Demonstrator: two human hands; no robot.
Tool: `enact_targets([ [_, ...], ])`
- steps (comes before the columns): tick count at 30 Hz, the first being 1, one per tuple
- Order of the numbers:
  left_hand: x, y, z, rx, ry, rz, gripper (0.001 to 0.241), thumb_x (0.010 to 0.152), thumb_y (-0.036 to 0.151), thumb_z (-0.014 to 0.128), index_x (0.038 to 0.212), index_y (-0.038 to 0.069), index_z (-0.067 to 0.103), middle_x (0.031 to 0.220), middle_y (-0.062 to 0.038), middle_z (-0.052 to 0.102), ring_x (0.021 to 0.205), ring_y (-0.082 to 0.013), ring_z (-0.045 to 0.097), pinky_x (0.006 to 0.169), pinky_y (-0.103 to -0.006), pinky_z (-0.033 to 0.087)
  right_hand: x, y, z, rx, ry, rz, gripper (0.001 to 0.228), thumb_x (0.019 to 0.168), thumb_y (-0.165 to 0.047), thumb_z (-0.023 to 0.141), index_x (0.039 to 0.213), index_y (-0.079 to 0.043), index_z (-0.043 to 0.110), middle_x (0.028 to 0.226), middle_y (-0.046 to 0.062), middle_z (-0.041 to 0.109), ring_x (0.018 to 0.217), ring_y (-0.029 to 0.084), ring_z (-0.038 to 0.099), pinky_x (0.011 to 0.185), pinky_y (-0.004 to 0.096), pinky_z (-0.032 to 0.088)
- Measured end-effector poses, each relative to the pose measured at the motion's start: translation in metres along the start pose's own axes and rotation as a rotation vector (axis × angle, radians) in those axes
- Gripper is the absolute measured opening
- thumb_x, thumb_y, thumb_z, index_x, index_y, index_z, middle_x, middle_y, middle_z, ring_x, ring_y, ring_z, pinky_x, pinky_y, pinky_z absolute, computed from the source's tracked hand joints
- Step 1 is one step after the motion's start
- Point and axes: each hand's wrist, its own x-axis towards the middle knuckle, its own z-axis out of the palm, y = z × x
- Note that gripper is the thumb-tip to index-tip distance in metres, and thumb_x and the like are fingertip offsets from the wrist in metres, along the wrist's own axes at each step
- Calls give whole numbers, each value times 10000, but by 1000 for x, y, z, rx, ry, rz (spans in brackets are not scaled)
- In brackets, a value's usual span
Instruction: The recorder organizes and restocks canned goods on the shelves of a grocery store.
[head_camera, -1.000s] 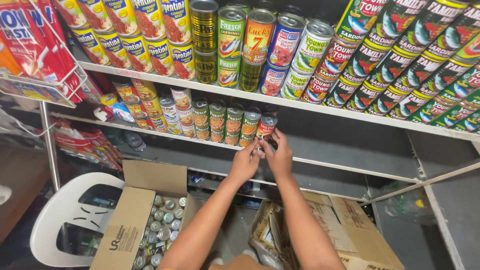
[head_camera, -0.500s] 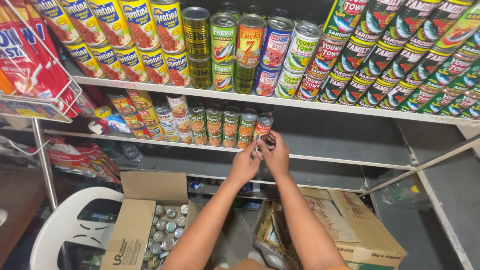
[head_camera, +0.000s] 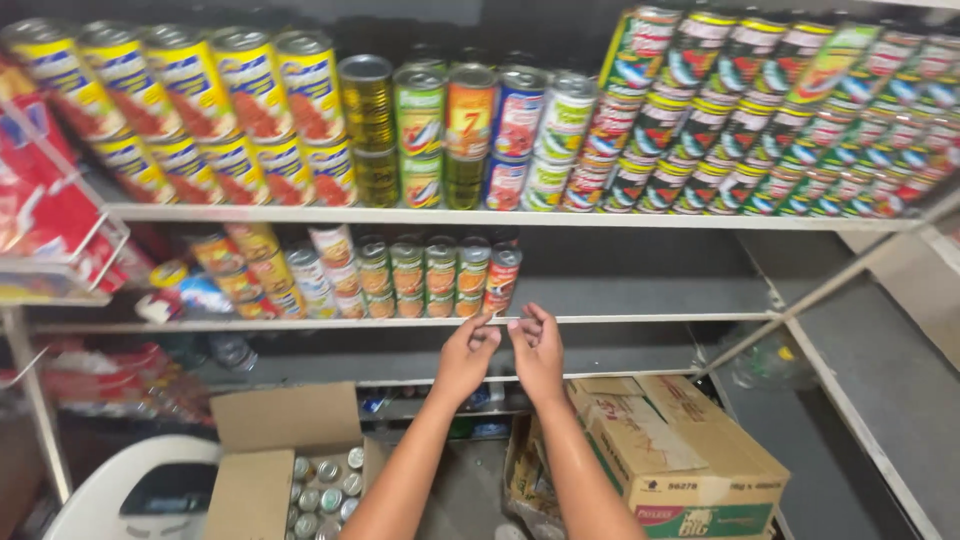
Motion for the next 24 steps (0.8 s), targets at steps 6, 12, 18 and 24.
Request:
enact_targets([
  [6,-8,-24,44,-144,-254,-98,422,963,151,680,1353,1,621,927,-50,702,776,-95,647,716,-258,538,-23,-18,-43,67,101,27,544,925,-113,687,1402,18,459,1408,158,564,992,142,642,848,298,557],
  [12,-30,-6,122,-156,-513,-123,410,965,148,625,1350,6,620,976,-60,736,822,-104,673,753,-267,574,-51,-78,-123,-201,353,-115,535,928,-100,706,1409,-10,490,1367,135,564,980,153,660,876,306,573],
  [18,-50,16,218,-150,-702,-166,412,964,137,622,1359,20,614,999,-39,734,796,-119,653,718,-272,535,-76,-96,-224,-265,552,-161,545,927,-78,707,1422,-13,490,1374,133,571,967,153,643,898,320,559],
  [24,-105,30,327,-189,-882,-140,398,970,117,621,1356,17,626,950,-27,700,780,-113,640,726,-271,532,-124,-125,-328,-409,720,-141,533,934,-67,710,1416,-11,490,1362,140,578,945,145,659,873,315,562],
])
